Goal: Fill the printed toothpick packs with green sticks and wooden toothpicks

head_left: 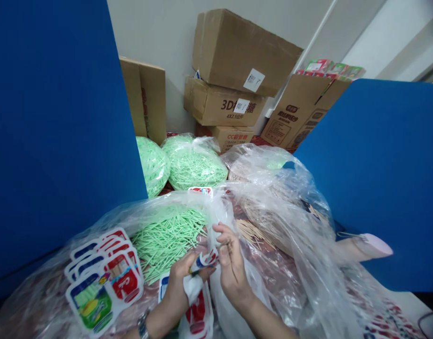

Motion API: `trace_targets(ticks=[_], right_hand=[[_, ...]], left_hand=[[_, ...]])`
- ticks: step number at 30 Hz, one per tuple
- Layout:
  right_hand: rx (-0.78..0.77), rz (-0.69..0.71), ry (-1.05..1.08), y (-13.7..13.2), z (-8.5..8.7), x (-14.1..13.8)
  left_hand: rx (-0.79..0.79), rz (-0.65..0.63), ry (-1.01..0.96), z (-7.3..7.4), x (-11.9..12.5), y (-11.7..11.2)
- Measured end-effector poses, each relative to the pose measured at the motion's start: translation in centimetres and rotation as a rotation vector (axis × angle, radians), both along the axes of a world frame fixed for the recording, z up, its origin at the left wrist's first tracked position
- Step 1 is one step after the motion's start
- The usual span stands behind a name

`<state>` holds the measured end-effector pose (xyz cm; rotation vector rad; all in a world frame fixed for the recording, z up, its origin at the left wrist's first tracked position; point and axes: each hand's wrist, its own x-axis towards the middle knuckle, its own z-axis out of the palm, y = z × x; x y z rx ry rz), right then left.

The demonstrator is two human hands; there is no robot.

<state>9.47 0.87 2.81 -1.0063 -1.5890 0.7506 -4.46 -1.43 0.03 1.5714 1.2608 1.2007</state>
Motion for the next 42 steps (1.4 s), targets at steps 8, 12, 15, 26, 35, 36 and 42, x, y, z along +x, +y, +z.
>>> trace_targets(ticks=[8,12,15,26,35,36,42], right_hand=[[0.067,0.209,-0.343,0.8,1.1,1.9],[0.143,0.308,-0.487,1.1,1.5,1.6],[0.25,0.309,-0.595,1.2,0.9,1.1],[0.276,0.396,-0.816,1.6,-0.2,0.0],[-0.283,0.347,-0.564,7.6,-2.7,-1.2],[-0.3,0.269,-0.753,8.8,-3.6,-1.4],[-0.34,0.126,-1.165,13.5,-6.6,0.2]], left_hand=[[0.025,0.007,0.046,-0.4,-1.2,0.3],[-0.062,-0.026,0.047,-1.1,-1.5,-0.2],[-0.122,-0.074,0.059,-1.1,-2.0,-0.7],[-0.237,-0.221,0.17,-1.9,-5.3,-1.6],[-0.349,-0.1,0.109,-1.9,-4.6,-1.7],[-0.36,-0.115,0.104,-1.8,-4.3,-1.8],[-0.388,-0.149,0.049,-1.5,-3.6,-2.3]])
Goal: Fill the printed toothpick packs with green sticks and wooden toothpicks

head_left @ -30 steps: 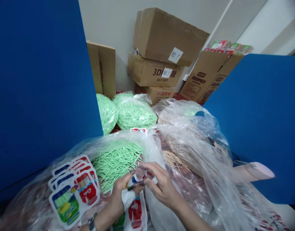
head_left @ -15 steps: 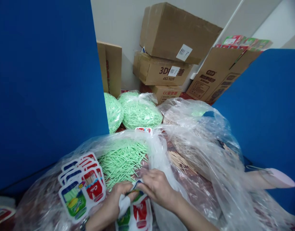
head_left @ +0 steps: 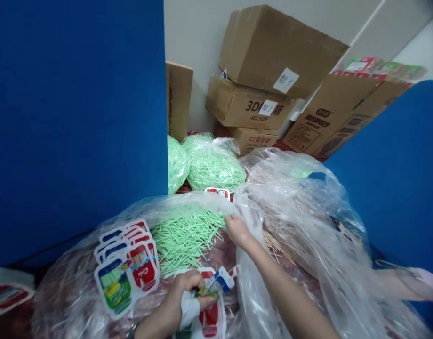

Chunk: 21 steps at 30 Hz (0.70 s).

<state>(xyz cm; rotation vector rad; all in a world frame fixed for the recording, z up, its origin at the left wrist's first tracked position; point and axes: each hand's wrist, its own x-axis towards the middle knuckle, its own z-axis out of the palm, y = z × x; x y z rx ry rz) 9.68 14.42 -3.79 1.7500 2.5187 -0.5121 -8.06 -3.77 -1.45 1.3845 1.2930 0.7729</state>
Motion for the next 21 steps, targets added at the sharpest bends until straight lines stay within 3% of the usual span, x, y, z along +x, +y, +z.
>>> trace_targets(ticks=[5,13,21], right_hand=[[0.011,0.064,-0.196,1.0,-0.3,1.6],[0.094,0.068,-0.301,1.1,-2.3,-0.1],[0.167,0.084,-0.348,0.7,-3.6,-1.4]], left_hand=[[-0.026,0.024,-0.015,-1.1,0.2,-0.1],[-0.021,0.002,0.009,-1.4,0.4,-0.2],[0.055,0.0,-0.026,-2.7,0.4,-0.3]])
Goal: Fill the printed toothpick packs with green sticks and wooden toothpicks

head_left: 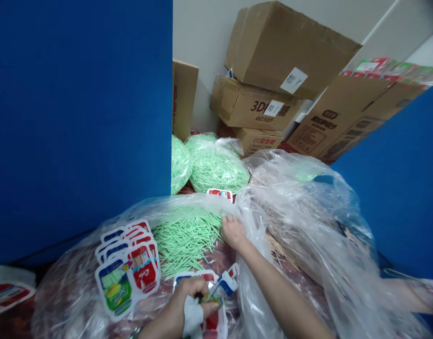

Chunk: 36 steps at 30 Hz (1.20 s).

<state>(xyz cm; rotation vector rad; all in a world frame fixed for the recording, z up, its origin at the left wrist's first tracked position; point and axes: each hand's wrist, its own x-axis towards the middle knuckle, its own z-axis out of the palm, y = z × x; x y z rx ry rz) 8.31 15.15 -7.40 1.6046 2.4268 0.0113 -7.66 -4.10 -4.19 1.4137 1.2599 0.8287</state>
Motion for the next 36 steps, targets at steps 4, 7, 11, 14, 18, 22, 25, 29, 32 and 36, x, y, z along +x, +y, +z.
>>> trace_targets(ticks=[4,7,11,14,18,22,25,29,32,36], right_hand=[[0.031,0.027,-0.003,-0.2,-0.2,-0.3],[0.042,0.049,0.003,-0.3,-0.1,-0.2],[0.035,0.052,0.005,-0.4,0.2,0.1],[0.011,0.041,0.004,-0.3,0.5,0.3],[-0.051,0.03,0.005,-0.1,1.2,0.6],[-0.105,0.029,0.023,-0.1,1.9,0.9],[-0.139,0.014,0.044,-0.2,2.1,1.3],[-0.19,-0.019,0.102,-0.3,2.2,1.9],[-0.217,-0.063,0.19,-0.3,2.3,2.2],[-0.24,-0.122,0.386,-0.3,2.4,2.5]], left_hand=[[0.031,0.021,0.027,-0.3,0.1,0.1],[0.053,0.032,0.046,-0.1,0.1,0.1],[0.052,0.05,0.093,0.3,0.0,-0.1],[0.053,0.049,0.074,0.8,0.0,-0.3],[0.049,0.017,0.026,1.4,0.1,-0.5],[0.043,0.038,0.014,1.5,0.2,-0.5],[0.035,0.047,-0.006,1.5,0.2,-0.6],[0.038,0.045,-0.015,1.5,0.1,-0.6],[0.041,0.052,-0.015,1.4,0.3,-0.6],[0.038,0.055,-0.006,1.3,0.3,-0.7]])
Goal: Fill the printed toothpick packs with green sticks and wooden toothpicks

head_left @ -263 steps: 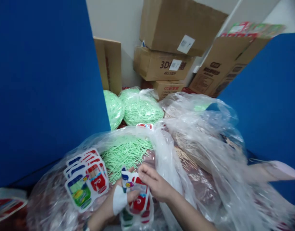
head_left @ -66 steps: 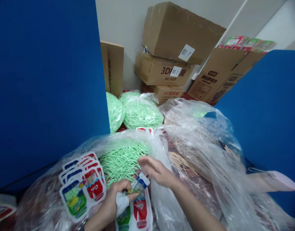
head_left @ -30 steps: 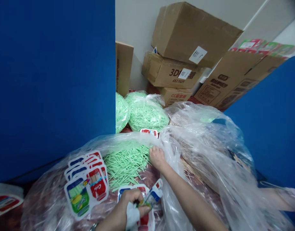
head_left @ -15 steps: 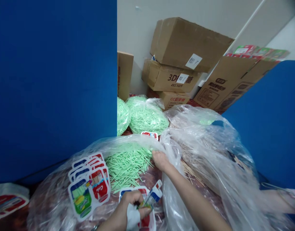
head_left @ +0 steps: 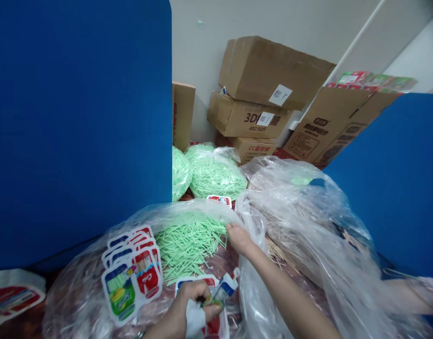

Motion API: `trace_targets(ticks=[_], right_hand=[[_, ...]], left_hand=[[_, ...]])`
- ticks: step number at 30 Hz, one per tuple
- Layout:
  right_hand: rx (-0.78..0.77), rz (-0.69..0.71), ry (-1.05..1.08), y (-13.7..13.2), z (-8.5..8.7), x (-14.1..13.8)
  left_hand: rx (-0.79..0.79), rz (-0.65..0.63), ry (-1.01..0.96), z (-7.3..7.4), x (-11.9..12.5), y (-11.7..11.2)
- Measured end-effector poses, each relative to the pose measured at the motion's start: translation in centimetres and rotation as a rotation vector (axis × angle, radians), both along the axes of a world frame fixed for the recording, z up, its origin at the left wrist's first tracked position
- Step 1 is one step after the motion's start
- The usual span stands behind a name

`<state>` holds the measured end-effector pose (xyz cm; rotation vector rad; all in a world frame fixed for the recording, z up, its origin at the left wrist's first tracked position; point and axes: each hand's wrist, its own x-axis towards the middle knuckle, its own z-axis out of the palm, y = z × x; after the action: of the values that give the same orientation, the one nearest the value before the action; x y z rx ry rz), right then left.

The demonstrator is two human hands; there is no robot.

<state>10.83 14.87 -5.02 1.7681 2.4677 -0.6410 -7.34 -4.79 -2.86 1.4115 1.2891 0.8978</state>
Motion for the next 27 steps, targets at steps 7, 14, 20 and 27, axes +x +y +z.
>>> trace_targets(ticks=[7,14,20,27], right_hand=[[-0.235,-0.107,0.539,-1.6,0.7,1.2],[-0.422,-0.212,0.92,-4.0,0.7,0.8],[-0.332,-0.282,1.016,-3.2,0.7,0.1],[-0.318,-0.283,1.202,-4.7,2.7,-0.6]], left_hand=[[-0.004,0.029,0.023,1.3,-0.7,0.7],[-0.031,0.037,-0.011,2.0,-0.7,1.5],[-0.032,0.059,0.002,1.4,-0.8,1.3],[0.064,0.114,0.086,0.4,-1.8,1.8]])
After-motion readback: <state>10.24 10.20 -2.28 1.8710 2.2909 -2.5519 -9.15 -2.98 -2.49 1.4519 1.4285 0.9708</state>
